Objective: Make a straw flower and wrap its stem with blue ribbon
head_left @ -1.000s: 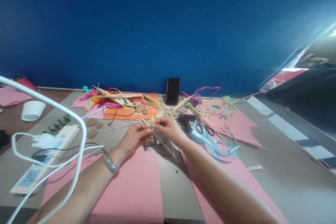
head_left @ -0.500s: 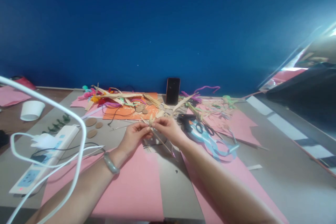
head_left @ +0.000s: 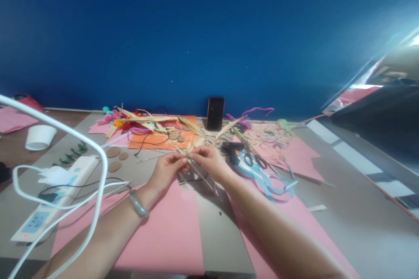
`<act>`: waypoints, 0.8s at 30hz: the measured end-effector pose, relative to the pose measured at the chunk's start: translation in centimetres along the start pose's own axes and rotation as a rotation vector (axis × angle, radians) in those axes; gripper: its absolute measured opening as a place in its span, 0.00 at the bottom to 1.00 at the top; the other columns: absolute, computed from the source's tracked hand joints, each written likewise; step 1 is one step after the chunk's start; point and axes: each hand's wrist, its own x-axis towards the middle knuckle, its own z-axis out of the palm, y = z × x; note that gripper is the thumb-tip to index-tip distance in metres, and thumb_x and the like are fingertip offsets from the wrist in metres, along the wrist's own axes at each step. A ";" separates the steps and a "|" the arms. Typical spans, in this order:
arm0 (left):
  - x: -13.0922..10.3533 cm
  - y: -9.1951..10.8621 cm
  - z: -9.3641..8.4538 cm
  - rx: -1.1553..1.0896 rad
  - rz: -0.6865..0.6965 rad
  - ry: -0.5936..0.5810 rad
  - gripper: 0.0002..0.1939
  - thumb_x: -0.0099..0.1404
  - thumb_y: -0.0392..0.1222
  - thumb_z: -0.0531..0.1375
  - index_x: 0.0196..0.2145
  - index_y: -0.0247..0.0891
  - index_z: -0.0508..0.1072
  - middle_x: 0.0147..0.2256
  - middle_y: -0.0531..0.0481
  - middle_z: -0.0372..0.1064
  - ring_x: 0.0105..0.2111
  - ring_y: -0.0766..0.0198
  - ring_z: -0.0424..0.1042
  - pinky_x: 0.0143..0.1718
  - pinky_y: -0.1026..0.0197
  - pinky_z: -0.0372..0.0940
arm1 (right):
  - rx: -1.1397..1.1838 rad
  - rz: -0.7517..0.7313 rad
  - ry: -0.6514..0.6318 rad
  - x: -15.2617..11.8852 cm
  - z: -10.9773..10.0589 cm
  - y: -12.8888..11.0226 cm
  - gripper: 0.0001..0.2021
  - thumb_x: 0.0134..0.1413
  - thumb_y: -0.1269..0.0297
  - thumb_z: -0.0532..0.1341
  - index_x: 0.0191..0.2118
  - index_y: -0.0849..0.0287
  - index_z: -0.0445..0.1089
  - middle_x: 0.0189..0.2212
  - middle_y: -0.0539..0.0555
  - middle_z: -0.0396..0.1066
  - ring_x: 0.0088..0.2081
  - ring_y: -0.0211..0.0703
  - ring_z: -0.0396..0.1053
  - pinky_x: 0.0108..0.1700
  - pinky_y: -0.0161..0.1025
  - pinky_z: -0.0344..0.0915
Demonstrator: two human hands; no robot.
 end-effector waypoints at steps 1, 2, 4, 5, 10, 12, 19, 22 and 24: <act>0.0 -0.1 0.0 -0.003 0.007 -0.008 0.12 0.51 0.42 0.71 0.30 0.32 0.77 0.26 0.48 0.76 0.25 0.65 0.74 0.31 0.64 0.69 | 0.013 0.010 -0.004 0.0 0.0 0.1 0.12 0.42 0.57 0.67 0.25 0.62 0.72 0.18 0.46 0.65 0.21 0.32 0.57 0.26 0.33 0.54; 0.0 -0.1 -0.1 -0.005 0.013 -0.017 0.12 0.51 0.42 0.71 0.30 0.32 0.77 0.26 0.48 0.76 0.26 0.66 0.74 0.31 0.64 0.69 | 0.025 0.020 -0.009 0.1 -0.1 0.1 0.12 0.41 0.57 0.67 0.25 0.62 0.72 0.18 0.47 0.66 0.21 0.32 0.57 0.26 0.33 0.54; 0.0 -0.3 -0.2 -0.005 0.026 -0.031 0.11 0.52 0.42 0.70 0.30 0.33 0.77 0.26 0.48 0.76 0.27 0.66 0.74 0.32 0.64 0.69 | 0.043 0.031 -0.013 0.1 -0.1 0.2 0.11 0.41 0.58 0.67 0.25 0.62 0.72 0.18 0.47 0.66 0.21 0.32 0.58 0.27 0.32 0.54; 0.0 -0.3 -0.2 -0.004 0.029 -0.035 0.11 0.53 0.42 0.70 0.31 0.33 0.77 0.26 0.49 0.75 0.27 0.66 0.74 0.32 0.64 0.69 | 0.049 0.031 -0.014 0.1 0.0 0.2 0.11 0.41 0.58 0.67 0.25 0.62 0.71 0.18 0.46 0.66 0.21 0.32 0.58 0.27 0.32 0.55; 0.1 -0.4 -0.2 -0.004 0.022 -0.026 0.12 0.52 0.42 0.70 0.31 0.33 0.76 0.27 0.50 0.74 0.27 0.66 0.73 0.31 0.64 0.69 | -0.021 0.004 -0.032 0.1 0.1 0.3 0.10 0.46 0.58 0.65 0.26 0.61 0.71 0.19 0.47 0.66 0.21 0.33 0.59 0.27 0.33 0.56; 0.2 -0.3 0.0 -0.008 0.019 0.008 0.13 0.51 0.43 0.70 0.31 0.33 0.75 0.26 0.50 0.74 0.27 0.66 0.73 0.31 0.65 0.69 | -0.187 -0.044 -0.011 0.0 -0.2 -0.2 0.10 0.49 0.59 0.63 0.29 0.61 0.72 0.22 0.49 0.68 0.23 0.35 0.61 0.28 0.34 0.58; 0.6 0.2 -0.2 0.011 0.024 0.140 0.16 0.49 0.46 0.70 0.30 0.32 0.73 0.26 0.49 0.73 0.26 0.67 0.73 0.28 0.66 0.68 | -1.491 -0.048 0.243 -0.1 -4.9 -3.9 0.08 0.56 0.67 0.57 0.35 0.64 0.73 0.37 0.64 0.74 0.39 0.54 0.72 0.40 0.43 0.61; 0.8 0.1 -0.5 0.003 0.035 0.157 0.18 0.48 0.47 0.71 0.31 0.32 0.73 0.27 0.49 0.73 0.28 0.65 0.74 0.28 0.66 0.69 | -1.649 0.191 0.210 0.2 -6.6 -3.6 0.09 0.54 0.68 0.59 0.38 0.66 0.73 0.35 0.66 0.74 0.39 0.58 0.73 0.40 0.45 0.63; 1.0 0.0 -0.6 0.003 0.035 0.165 0.19 0.47 0.48 0.71 0.31 0.33 0.73 0.27 0.50 0.73 0.29 0.65 0.75 0.28 0.66 0.69 | -1.661 0.239 0.160 0.5 -7.0 -2.6 0.10 0.55 0.69 0.58 0.41 0.67 0.71 0.35 0.67 0.74 0.39 0.57 0.74 0.39 0.44 0.63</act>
